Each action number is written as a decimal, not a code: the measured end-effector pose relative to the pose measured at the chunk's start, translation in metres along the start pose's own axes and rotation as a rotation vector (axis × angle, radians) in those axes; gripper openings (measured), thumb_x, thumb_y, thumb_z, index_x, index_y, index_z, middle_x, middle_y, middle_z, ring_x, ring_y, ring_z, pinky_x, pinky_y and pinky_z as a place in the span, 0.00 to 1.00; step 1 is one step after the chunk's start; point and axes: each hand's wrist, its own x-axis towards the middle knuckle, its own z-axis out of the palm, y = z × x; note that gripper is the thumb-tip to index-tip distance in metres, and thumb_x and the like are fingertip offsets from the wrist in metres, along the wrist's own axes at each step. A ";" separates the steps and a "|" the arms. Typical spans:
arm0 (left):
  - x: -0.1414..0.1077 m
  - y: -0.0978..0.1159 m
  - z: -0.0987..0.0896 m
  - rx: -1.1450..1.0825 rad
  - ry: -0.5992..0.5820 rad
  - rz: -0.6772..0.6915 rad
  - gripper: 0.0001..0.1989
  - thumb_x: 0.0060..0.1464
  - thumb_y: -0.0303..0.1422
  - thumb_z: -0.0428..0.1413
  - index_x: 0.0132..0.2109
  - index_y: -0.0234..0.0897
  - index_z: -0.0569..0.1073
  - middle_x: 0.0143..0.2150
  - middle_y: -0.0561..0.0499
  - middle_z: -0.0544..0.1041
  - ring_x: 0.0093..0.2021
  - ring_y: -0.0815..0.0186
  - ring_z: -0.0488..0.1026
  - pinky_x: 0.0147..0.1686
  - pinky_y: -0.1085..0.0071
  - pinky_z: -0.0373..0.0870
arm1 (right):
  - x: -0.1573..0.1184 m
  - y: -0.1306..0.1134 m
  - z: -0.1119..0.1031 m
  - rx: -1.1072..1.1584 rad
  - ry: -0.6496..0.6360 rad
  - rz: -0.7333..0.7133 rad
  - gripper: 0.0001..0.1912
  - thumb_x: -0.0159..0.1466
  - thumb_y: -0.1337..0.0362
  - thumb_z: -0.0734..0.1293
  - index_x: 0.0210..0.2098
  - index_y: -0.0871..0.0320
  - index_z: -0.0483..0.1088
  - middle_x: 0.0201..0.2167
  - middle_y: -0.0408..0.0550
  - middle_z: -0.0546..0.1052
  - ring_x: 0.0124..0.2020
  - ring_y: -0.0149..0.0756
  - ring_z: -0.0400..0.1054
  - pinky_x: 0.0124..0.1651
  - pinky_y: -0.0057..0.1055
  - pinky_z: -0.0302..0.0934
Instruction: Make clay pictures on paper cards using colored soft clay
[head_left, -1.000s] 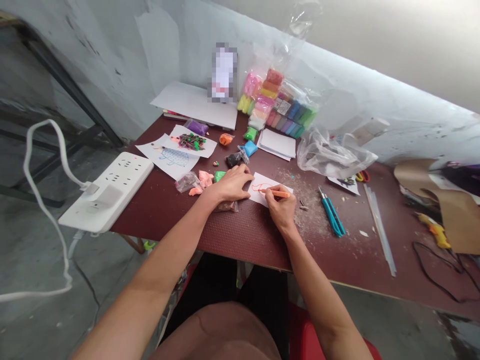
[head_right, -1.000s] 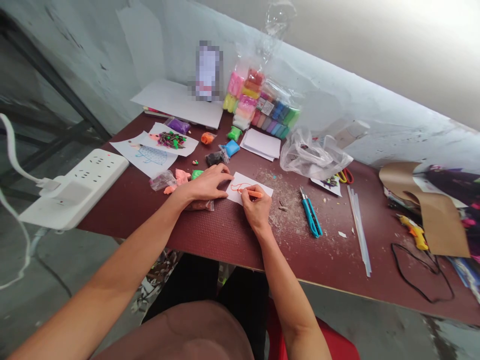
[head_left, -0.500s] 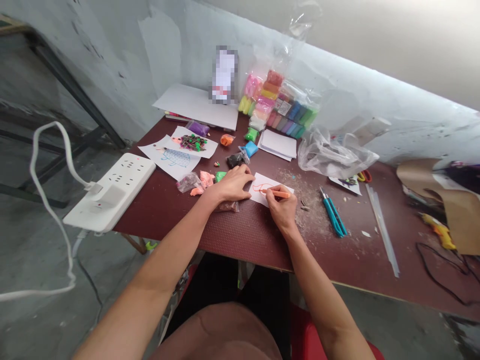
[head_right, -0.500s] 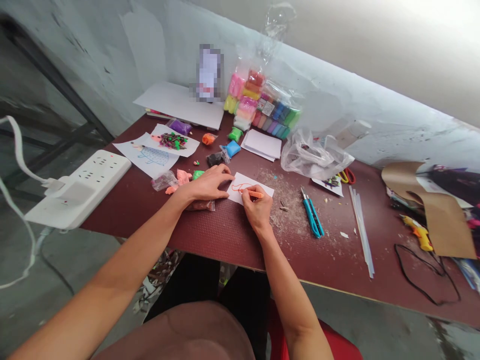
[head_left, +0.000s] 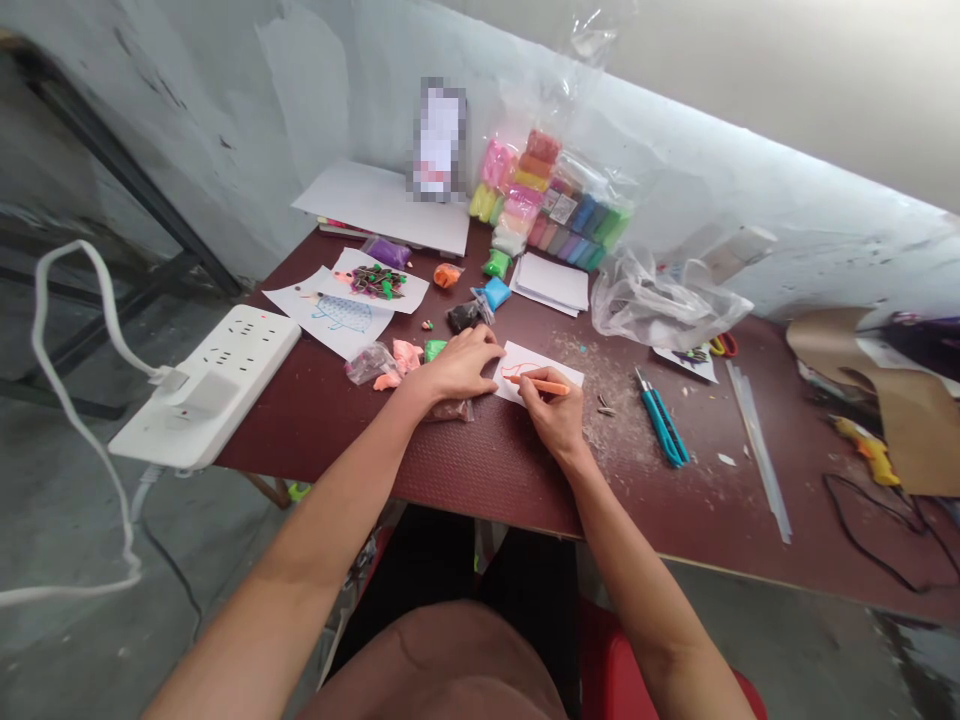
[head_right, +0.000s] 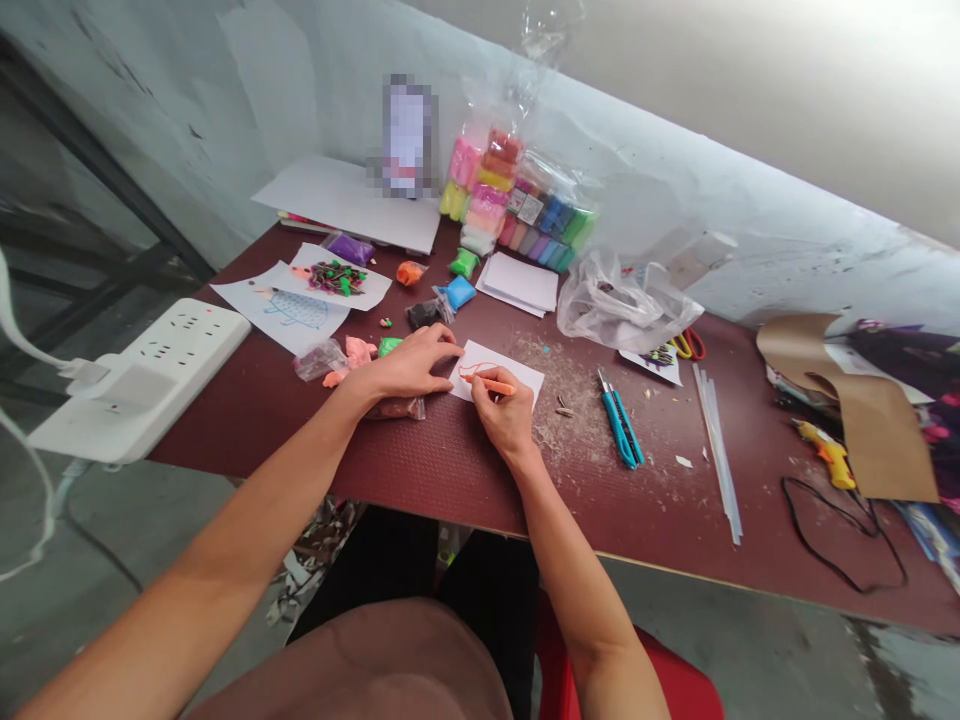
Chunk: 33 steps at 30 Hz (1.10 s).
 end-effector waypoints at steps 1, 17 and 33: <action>0.000 -0.001 0.000 0.002 -0.002 0.001 0.22 0.56 0.34 0.61 0.59 0.39 0.77 0.64 0.42 0.69 0.65 0.51 0.68 0.68 0.57 0.63 | 0.000 0.000 0.000 -0.001 -0.011 -0.001 0.12 0.63 0.55 0.68 0.32 0.55 0.78 0.35 0.51 0.85 0.37 0.41 0.78 0.41 0.35 0.69; -0.001 0.002 -0.002 0.003 -0.016 -0.008 0.23 0.56 0.34 0.61 0.59 0.39 0.77 0.64 0.41 0.69 0.65 0.50 0.68 0.69 0.55 0.63 | 0.001 0.000 0.000 -0.008 0.079 0.088 0.12 0.59 0.55 0.67 0.23 0.54 0.72 0.22 0.44 0.77 0.24 0.34 0.67 0.30 0.32 0.59; -0.001 0.002 -0.002 -0.013 -0.013 -0.012 0.23 0.56 0.34 0.61 0.59 0.40 0.77 0.64 0.42 0.69 0.65 0.50 0.68 0.69 0.55 0.63 | 0.000 -0.001 -0.003 -0.062 0.079 0.071 0.12 0.59 0.55 0.66 0.25 0.54 0.73 0.23 0.45 0.78 0.25 0.35 0.67 0.31 0.32 0.61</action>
